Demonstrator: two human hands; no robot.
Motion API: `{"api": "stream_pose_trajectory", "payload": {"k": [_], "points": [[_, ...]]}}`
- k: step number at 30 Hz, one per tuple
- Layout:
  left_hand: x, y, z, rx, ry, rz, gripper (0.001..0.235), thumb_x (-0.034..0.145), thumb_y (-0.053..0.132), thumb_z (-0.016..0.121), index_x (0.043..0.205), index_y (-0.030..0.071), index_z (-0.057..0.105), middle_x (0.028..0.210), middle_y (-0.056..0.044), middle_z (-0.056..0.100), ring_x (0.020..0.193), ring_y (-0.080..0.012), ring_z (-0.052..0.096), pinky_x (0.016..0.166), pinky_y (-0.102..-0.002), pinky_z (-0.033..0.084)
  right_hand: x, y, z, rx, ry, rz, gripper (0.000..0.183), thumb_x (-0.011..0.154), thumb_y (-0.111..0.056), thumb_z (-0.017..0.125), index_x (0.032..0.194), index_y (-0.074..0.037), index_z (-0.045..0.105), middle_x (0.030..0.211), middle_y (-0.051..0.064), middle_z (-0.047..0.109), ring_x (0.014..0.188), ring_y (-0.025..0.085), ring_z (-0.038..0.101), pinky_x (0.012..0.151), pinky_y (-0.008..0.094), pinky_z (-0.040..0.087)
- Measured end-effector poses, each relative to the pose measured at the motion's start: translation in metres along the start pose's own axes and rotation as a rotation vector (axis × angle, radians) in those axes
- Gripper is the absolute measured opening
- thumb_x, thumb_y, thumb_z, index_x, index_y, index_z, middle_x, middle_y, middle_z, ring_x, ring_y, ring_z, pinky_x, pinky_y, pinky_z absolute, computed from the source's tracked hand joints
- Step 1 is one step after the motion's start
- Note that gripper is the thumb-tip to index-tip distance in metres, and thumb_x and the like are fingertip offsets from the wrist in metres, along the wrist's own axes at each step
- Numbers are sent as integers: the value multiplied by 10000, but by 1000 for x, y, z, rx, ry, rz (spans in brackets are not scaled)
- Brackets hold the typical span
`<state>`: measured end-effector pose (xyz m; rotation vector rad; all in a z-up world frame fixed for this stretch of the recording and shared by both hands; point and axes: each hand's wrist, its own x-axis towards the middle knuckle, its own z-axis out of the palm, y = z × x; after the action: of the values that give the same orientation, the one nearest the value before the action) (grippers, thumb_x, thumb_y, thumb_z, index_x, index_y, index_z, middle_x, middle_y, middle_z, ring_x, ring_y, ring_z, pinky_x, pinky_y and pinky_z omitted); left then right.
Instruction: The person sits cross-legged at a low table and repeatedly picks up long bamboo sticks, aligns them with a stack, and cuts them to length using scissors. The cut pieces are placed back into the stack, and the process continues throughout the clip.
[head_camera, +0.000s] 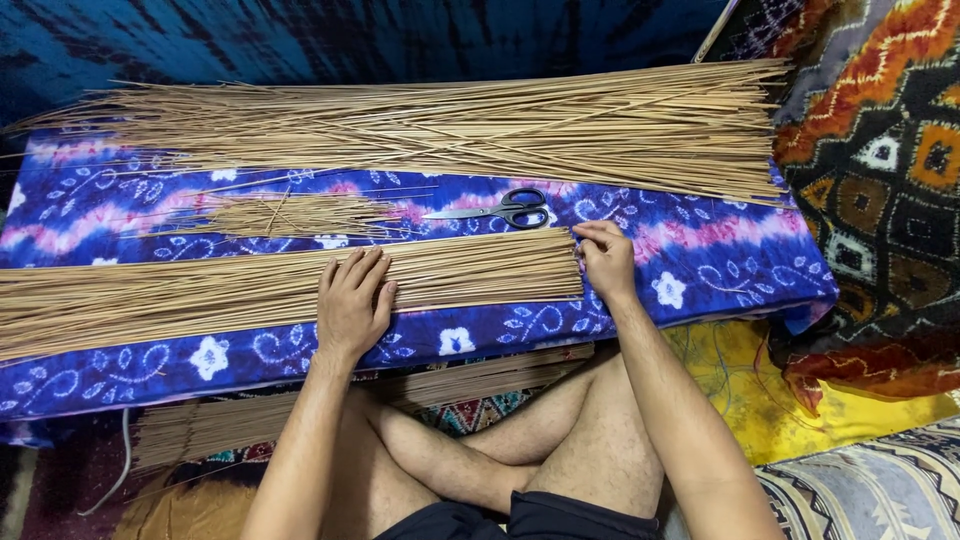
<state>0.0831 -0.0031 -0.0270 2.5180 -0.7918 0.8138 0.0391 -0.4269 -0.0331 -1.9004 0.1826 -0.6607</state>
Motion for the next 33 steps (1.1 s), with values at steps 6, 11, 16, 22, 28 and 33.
{"api": "stream_pose_trajectory", "payload": {"k": [6, 11, 16, 22, 28, 33], "points": [[2, 2, -3, -1, 0, 2, 380, 1006, 379, 616, 1334, 200, 686, 1398, -20, 666, 1341, -237, 580, 1168, -486, 330, 12, 21, 4, -26, 42, 55, 235, 869, 41, 648, 1044, -21, 793, 947, 130, 695, 550, 134, 639, 479, 259, 535], [5, 4, -7, -3, 0, -2, 384, 1000, 380, 618, 1331, 199, 687, 1390, -22, 668, 1332, -242, 584, 1161, -484, 337, 14, 26, 4, -145, 10, 58, 221, 857, 14, 680, 1000, -83, 818, 1002, 107, 724, 743, 210, 704, 614, 288, 573], [4, 4, -4, -11, 6, -13, 380, 983, 369, 635, 1314, 193, 698, 1378, -25, 677, 1318, -249, 594, 1155, -483, 345, 4, -25, 5, -9, -2, 151, 298, 875, 102, 552, 1024, -3, 788, 918, 128, 651, 529, 154, 620, 441, 256, 550], [2, 1, -2, -13, 9, -13, 387, 991, 372, 622, 1319, 180, 692, 1385, -34, 670, 1334, -258, 581, 1157, -490, 340, 11, -17, 6, -10, -56, 193, 373, 834, 139, 498, 1020, 2, 791, 990, 174, 629, 557, 183, 645, 418, 283, 555], [4, 4, -6, -45, 2, -28, 390, 1015, 348, 594, 1335, 138, 665, 1385, -49, 660, 1347, -252, 567, 1172, -475, 328, 56, 9, 19, -345, -25, -8, 120, 920, -173, 754, 1015, -137, 817, 936, 133, 739, 947, 328, 711, 819, 408, 541], [5, 4, -9, -58, 8, -45, 393, 1012, 340, 590, 1324, 112, 661, 1386, -67, 654, 1340, -264, 571, 1164, -469, 345, 85, -34, 82, -493, -209, -327, 98, 856, -147, 791, 923, -76, 802, 818, 124, 720, 824, 350, 711, 773, 434, 548]]}}
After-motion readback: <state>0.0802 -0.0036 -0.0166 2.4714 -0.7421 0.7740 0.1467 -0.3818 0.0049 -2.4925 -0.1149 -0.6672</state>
